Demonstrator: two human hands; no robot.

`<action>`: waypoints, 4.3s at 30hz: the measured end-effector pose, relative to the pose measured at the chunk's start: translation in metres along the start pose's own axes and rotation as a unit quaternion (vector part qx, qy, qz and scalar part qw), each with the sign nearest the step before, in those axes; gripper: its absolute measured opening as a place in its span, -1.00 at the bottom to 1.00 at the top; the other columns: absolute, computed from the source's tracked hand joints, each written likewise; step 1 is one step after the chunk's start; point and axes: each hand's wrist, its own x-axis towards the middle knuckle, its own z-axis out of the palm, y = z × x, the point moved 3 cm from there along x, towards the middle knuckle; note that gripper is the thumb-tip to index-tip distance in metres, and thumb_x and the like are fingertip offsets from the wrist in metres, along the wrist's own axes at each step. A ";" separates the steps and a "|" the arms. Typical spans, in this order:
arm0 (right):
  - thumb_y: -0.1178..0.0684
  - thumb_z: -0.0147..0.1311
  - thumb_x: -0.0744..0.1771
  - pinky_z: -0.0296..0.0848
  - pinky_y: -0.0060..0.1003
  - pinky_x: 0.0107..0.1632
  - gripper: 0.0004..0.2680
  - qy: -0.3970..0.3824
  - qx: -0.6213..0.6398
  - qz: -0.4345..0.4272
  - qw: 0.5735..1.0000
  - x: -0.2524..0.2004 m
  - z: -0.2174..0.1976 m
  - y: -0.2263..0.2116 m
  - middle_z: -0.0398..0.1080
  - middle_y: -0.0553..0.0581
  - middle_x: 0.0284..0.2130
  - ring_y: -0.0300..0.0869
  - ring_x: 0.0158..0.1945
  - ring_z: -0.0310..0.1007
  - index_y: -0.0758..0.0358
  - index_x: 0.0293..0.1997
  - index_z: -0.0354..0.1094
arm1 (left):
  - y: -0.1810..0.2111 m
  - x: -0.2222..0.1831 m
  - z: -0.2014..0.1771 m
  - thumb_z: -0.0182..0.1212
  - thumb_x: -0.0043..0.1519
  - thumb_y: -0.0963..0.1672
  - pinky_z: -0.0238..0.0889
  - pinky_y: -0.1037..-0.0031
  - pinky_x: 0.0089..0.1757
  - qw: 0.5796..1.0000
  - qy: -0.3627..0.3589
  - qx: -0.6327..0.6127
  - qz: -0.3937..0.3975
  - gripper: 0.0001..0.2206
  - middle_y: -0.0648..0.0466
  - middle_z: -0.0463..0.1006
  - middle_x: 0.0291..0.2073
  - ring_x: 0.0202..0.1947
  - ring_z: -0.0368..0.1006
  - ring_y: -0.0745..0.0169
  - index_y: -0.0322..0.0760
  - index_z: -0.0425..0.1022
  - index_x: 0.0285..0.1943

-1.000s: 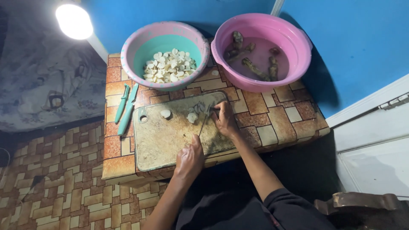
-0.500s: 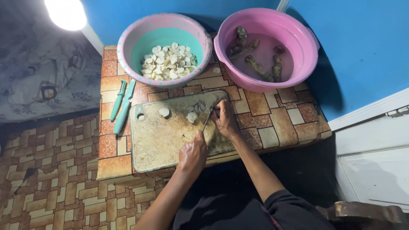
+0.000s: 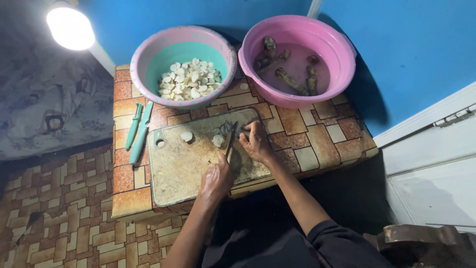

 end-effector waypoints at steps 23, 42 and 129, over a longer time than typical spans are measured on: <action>-0.01 -0.06 0.23 0.32 -0.08 -0.15 -0.82 0.027 -0.038 0.034 0.998 0.001 0.002 -0.012 0.23 0.21 -0.36 0.13 -0.20 0.30 0.22 -0.22 0.13 | 0.026 -0.015 -0.019 -0.05 0.11 -0.15 0.38 0.18 -0.39 0.993 0.049 0.099 0.035 -0.73 -0.16 0.51 -0.43 -0.35 0.50 -0.14 -0.29 0.14 -0.03; 0.01 -0.09 0.27 0.29 -0.09 -0.05 -0.83 0.008 0.009 0.010 1.000 -0.002 -0.001 -0.001 0.24 0.15 -0.29 0.10 -0.11 0.28 0.21 -0.16 0.15 | 0.030 -0.081 -0.073 -0.10 0.11 -0.22 0.38 0.21 -0.52 0.990 0.120 0.051 0.060 -0.87 -0.08 0.43 -0.64 -0.58 0.48 -0.09 -0.16 0.08 -0.24; 0.06 -0.17 0.25 0.27 0.03 -0.11 -0.88 -0.042 0.027 0.052 0.997 0.001 -0.014 -0.008 0.15 0.17 -0.26 0.15 -0.11 0.21 0.13 -0.19 0.09 | 0.006 -0.046 -0.042 -0.16 0.11 -0.18 0.36 0.08 -0.35 0.999 0.014 -0.009 0.029 -0.85 -0.19 0.50 -0.50 -0.39 0.49 -0.29 -0.20 0.07 -0.16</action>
